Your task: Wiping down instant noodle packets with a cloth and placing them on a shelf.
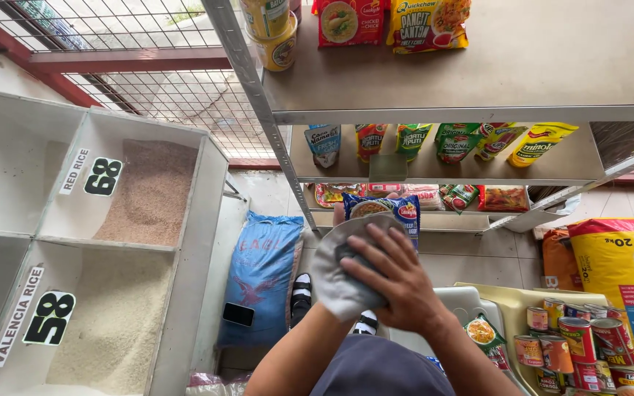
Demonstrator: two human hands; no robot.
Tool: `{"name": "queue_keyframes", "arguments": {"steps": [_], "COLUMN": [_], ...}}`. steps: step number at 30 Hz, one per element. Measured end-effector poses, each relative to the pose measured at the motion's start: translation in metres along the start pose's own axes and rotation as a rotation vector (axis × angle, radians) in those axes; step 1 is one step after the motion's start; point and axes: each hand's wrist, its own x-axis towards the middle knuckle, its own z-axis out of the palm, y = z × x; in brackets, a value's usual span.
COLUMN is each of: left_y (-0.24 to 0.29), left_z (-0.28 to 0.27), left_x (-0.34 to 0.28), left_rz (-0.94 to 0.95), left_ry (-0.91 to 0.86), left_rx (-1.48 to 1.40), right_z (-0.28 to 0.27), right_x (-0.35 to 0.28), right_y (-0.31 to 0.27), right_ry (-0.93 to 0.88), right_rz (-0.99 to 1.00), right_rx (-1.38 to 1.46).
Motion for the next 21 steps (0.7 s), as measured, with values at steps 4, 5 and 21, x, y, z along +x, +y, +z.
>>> {"name": "queue_keyframes", "arguments": {"steps": [4,5,21], "left_y": [-0.017,-0.021,-0.020], "left_z": [0.029,0.032,0.045], "left_x": [0.020,0.024,0.016], "left_rz": [0.041,0.064,-0.026], "left_ry": [0.063,0.117,0.116], "left_rx": [0.131,0.156,0.116], "right_z": [-0.010,-0.015,-0.013], "right_x": [0.004,0.010,-0.006], "right_y": [0.014,0.014,-0.006], "right_ry": [0.096,0.133,0.270], "right_rz": [0.170,0.248,0.293], "right_rx": [-0.058,-0.091,-0.055]}}
